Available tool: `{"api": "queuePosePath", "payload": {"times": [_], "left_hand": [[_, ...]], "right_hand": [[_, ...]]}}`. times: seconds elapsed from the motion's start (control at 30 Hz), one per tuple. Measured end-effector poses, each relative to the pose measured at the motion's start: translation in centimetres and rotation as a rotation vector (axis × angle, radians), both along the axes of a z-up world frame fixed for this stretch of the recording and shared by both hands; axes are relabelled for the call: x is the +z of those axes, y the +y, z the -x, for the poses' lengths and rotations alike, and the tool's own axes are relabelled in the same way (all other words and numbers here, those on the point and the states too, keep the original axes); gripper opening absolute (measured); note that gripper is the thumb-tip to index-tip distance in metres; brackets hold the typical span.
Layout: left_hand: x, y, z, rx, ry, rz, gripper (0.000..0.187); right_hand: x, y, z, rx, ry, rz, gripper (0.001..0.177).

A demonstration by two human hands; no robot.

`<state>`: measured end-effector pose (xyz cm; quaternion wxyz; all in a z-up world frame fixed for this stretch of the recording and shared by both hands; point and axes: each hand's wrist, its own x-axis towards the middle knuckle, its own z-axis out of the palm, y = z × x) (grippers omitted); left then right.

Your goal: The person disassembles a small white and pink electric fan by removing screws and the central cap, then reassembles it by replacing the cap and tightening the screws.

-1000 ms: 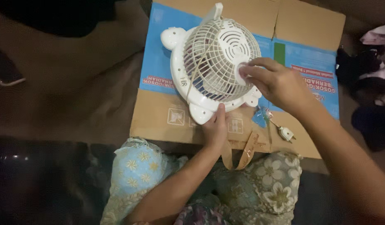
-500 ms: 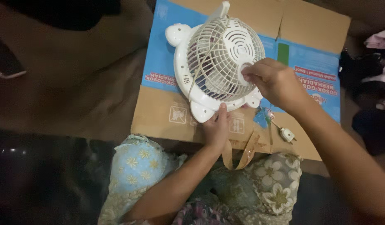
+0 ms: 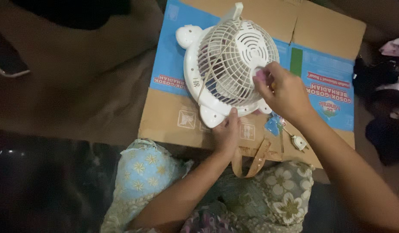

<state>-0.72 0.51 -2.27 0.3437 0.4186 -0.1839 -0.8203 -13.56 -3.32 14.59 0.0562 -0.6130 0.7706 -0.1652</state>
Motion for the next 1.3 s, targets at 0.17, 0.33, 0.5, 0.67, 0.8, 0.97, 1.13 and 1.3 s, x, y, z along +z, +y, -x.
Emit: {"api": "queuePosePath", "payload": {"times": [0.17, 0.33, 0.5, 0.67, 0.8, 0.97, 1.13, 1.3], "left_hand": [[1.4, -0.5, -0.3, 0.074, -0.058, 0.013, 0.026], [2.1, -0.8, -0.5, 0.047, -0.054, 0.007, 0.031], [1.9, -0.7, -1.0, -0.053, -0.215, 0.102, 0.040], [0.9, -0.4, -0.4, 0.022, -0.168, 0.129, 0.037], [0.4, -0.3, -0.1, 0.027, -0.066, 0.045, 0.037], [0.9, -0.5, -0.7, -0.076, -0.223, 0.100, 0.032], [1.2, -0.6, -0.6, 0.033, -0.128, 0.182, 0.030], [1.0, -0.4, -0.2, 0.221, -0.051, 0.269, 0.031]], "right_hand": [[0.3, 0.1, -0.2, 0.086, -0.095, -0.003, 0.020], [1.2, 0.1, 0.7, 0.202, 0.020, -0.101, 0.018], [1.9, 0.1, 1.6, 0.348, 0.369, -0.218, 0.033], [2.7, -0.5, 3.0, 0.592, 0.596, -0.319, 0.046], [3.4, -1.2, 3.8, 0.665, 0.557, -0.307, 0.045], [2.6, -1.8, 3.0, 0.334, 0.144, -0.269, 0.025], [0.5, -1.4, 1.9, 0.022, -0.045, -0.231, 0.026], [-1.3, -1.2, 1.1, -0.164, -0.047, -0.069, 0.031]]}}
